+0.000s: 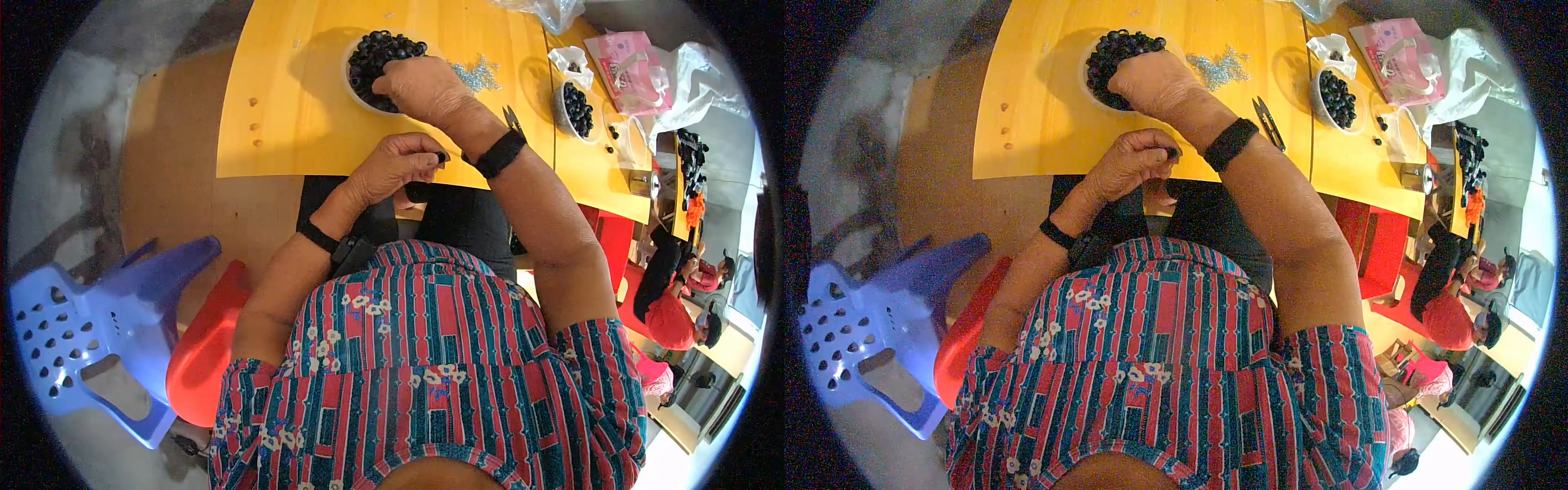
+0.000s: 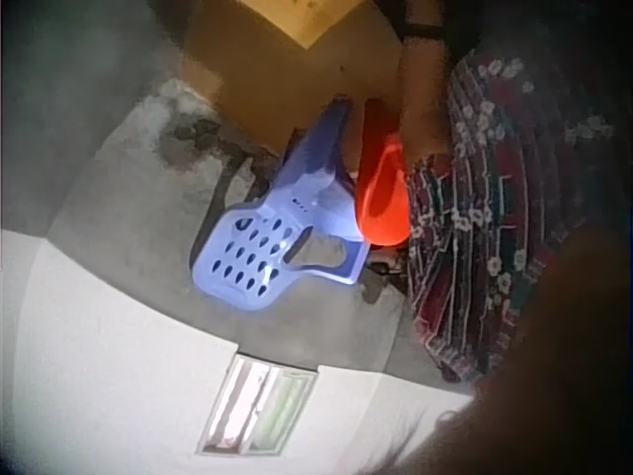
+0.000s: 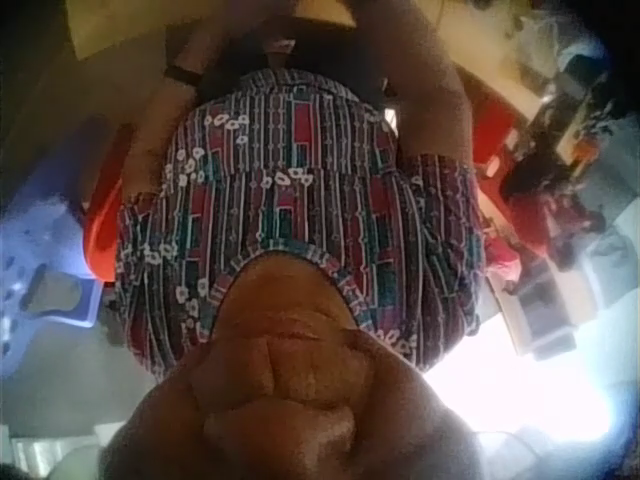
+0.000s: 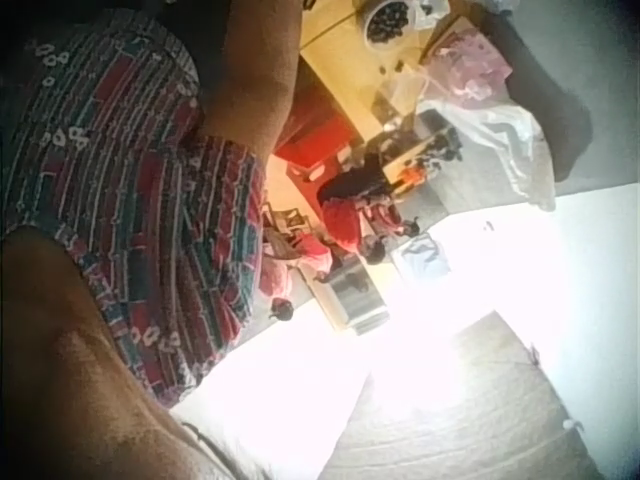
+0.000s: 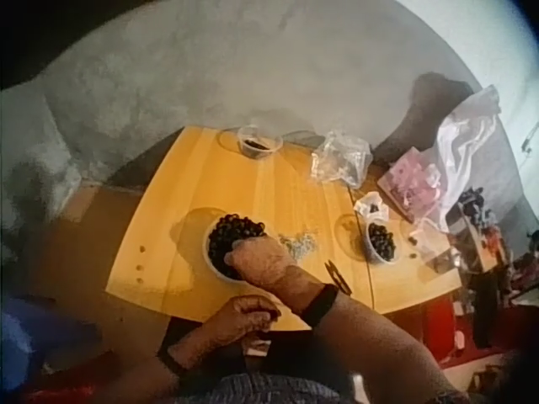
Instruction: The person assembles decorative butterfly pieces onto circular plastic bases by hand.
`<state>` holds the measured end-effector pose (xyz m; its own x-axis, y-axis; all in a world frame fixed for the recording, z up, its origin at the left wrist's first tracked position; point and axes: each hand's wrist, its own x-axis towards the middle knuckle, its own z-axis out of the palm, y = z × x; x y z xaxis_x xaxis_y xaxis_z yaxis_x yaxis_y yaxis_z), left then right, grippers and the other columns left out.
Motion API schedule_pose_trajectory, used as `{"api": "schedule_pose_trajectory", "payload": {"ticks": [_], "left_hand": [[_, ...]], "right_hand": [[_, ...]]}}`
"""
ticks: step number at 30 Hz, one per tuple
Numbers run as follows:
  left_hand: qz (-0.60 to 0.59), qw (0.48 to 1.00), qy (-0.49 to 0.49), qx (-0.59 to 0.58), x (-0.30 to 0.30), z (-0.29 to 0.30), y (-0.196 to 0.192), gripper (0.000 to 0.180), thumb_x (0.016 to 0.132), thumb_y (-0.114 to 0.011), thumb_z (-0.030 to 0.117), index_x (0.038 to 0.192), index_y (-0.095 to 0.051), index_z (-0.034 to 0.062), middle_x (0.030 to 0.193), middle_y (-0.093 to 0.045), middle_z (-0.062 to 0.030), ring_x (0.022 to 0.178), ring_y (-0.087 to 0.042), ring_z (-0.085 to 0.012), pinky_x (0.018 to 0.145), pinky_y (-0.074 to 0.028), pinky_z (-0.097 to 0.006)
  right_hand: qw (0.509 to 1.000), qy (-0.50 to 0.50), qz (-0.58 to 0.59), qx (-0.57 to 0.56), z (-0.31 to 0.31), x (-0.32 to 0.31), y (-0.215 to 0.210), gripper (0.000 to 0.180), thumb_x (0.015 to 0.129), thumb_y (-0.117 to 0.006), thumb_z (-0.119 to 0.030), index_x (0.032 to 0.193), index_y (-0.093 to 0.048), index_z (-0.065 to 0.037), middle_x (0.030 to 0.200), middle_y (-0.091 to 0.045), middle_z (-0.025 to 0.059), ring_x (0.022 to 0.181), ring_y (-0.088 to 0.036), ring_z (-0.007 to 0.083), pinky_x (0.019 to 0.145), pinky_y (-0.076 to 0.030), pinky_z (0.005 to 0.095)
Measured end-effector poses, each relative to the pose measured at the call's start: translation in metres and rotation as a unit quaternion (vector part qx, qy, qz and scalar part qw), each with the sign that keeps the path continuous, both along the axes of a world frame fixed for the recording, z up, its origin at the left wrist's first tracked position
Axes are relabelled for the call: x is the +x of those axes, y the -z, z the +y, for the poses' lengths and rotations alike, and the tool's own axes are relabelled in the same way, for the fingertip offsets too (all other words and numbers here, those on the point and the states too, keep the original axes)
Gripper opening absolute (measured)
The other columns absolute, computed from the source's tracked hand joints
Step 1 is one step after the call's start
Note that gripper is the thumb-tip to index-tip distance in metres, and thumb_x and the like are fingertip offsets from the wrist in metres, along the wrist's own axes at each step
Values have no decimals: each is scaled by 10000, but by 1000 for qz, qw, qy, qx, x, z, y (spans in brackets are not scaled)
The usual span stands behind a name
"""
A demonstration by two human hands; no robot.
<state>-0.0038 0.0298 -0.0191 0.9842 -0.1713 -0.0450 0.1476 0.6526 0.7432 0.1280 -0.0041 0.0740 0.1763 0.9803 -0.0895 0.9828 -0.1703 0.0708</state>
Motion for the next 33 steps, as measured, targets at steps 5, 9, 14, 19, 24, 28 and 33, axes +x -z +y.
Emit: {"api": "schedule_pose_trajectory", "payload": {"ticks": [5,9,14,19,24,28,33], "left_hand": [[9,1000,-4,-7,2,-1,2,194,863,-564,132,1003,-566,-2,893,-578,-42,783,-548,-111,726,-470,-256],[12,1000,-19,-20,2,-1,2,191,875,-547,120,1025,-558,2,915,-576,-41,809,-547,-116,749,-467,-259],[19,998,-48,-36,4,-7,-2,186,878,-567,132,1011,-577,3,849,-576,-12,709,-525,-72,669,-477,-218],[45,996,-32,-67,2,-2,1,197,878,-578,157,1021,-571,22,857,-578,-5,721,-528,-67,680,-479,-218],[12,995,-61,-83,2,-2,-2,182,885,-569,169,1027,-575,54,860,-575,2,733,-525,-67,691,-463,-215],[23,994,-74,-82,7,-1,-2,197,887,-567,186,1038,-583,60,845,-573,-2,734,-520,-78,703,-454,-226],[36,990,-123,-64,7,-8,-3,205,882,-576,176,1045,-585,51,850,-583,-11,735,-525,-81,698,-463,-242]], "right_hand": [[999,-28,-28,-15,2,7,11,159,764,-529,-149,874,-643,-157,822,-621,72,789,-631,275,656,-515,384],[999,-33,-41,-3,4,7,8,143,763,-535,-157,867,-633,-146,804,-631,65,768,-636,270,635,-515,386],[986,12,60,158,-15,19,17,148,758,-572,-143,885,-648,-141,807,-648,80,704,-632,264,595,-503,364],[901,131,309,275,-49,14,10,167,734,-665,-161,895,-683,-120,667,-632,73,595,-608,175,570,-485,305],[786,223,488,306,-85,-1,10,145,802,-650,-129,929,-673,-64,671,-583,-47,551,-482,20,513,-413,176],[744,254,527,323,-103,-6,28,148,801,-653,-136,929,-671,-65,655,-574,-55,542,-478,7,502,-414,160],[840,311,341,286,-124,-11,41,130,781,-656,-127,898,-673,-74,604,-557,-9,511,-460,20,488,-394,176]]}}
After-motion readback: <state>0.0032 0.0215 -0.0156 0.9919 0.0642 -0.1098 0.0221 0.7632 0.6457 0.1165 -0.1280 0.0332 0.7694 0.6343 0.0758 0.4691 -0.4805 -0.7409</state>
